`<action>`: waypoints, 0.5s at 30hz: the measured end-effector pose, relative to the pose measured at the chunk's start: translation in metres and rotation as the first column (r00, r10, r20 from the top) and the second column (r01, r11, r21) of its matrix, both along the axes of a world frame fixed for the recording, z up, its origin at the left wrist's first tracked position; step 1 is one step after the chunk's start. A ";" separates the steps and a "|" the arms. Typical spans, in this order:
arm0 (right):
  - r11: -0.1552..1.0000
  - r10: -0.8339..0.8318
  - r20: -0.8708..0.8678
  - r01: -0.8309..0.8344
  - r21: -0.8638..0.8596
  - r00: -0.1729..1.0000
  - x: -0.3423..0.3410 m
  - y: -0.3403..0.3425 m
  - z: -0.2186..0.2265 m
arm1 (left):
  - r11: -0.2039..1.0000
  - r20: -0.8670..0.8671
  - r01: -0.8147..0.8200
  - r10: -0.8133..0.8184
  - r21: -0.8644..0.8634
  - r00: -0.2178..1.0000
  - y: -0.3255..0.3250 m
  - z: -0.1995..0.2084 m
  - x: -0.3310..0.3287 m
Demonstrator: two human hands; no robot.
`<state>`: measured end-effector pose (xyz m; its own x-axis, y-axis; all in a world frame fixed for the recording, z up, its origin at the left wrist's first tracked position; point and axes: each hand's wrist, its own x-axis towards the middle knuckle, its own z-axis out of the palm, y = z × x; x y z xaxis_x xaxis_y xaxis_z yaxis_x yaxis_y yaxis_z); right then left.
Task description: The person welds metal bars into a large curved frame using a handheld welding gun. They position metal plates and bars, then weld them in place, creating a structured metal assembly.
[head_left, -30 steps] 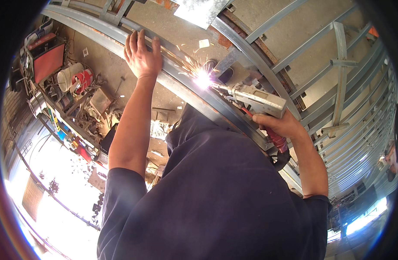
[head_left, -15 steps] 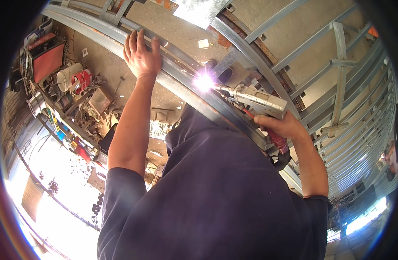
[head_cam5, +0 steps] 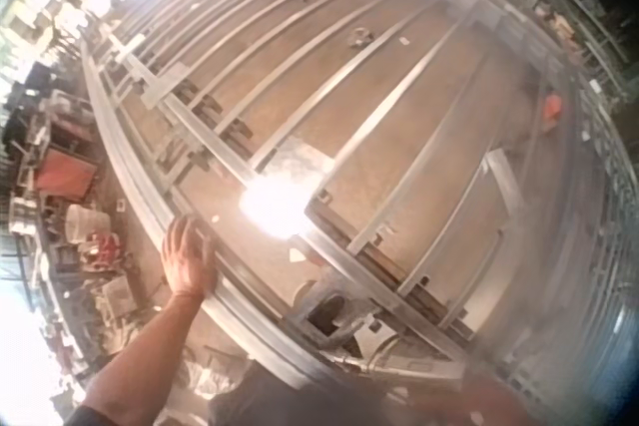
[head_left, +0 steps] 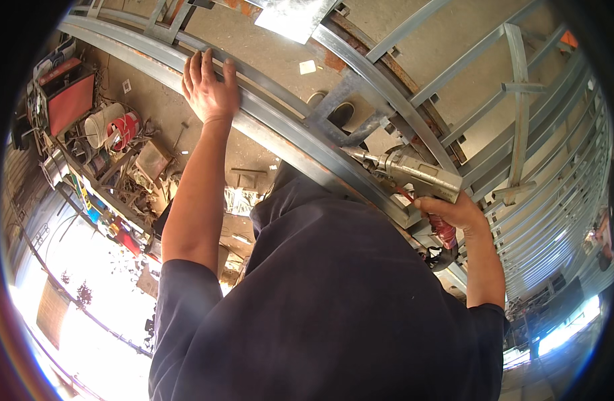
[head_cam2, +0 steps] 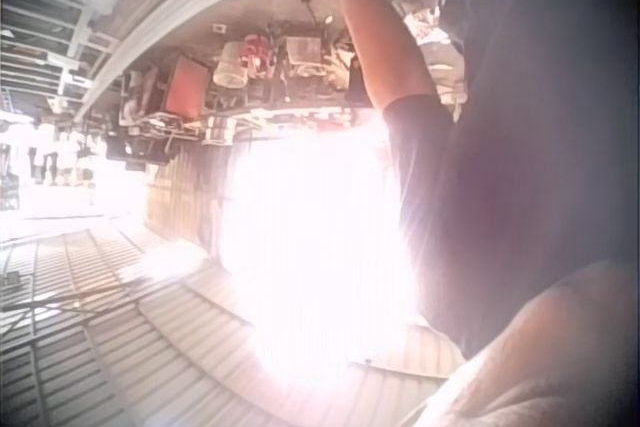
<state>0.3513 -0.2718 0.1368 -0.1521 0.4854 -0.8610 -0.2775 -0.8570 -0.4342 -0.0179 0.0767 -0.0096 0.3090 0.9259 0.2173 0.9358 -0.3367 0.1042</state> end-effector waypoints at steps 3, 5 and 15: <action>1.000 0.004 -0.030 -0.005 -0.030 1.000 0.000 -0.008 -0.007 | 1.000 -0.004 0.003 -0.003 -0.003 1.000 0.001 0.000 -0.001; 0.999 0.007 -0.042 -0.008 -0.037 0.999 0.000 -0.008 -0.008 | 1.000 0.001 0.003 -0.003 -0.001 1.000 0.001 -0.001 -0.002; 0.999 0.034 -0.044 -0.033 0.015 0.998 -0.003 -0.004 -0.005 | 1.000 -0.002 0.004 -0.004 -0.004 1.000 0.001 -0.001 -0.002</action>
<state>0.3487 -0.2756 0.1318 -0.2059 0.4916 -0.8461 -0.2676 -0.8600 -0.4345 -0.0197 0.0775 -0.0108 0.3134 0.9254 0.2131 0.9346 -0.3403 0.1033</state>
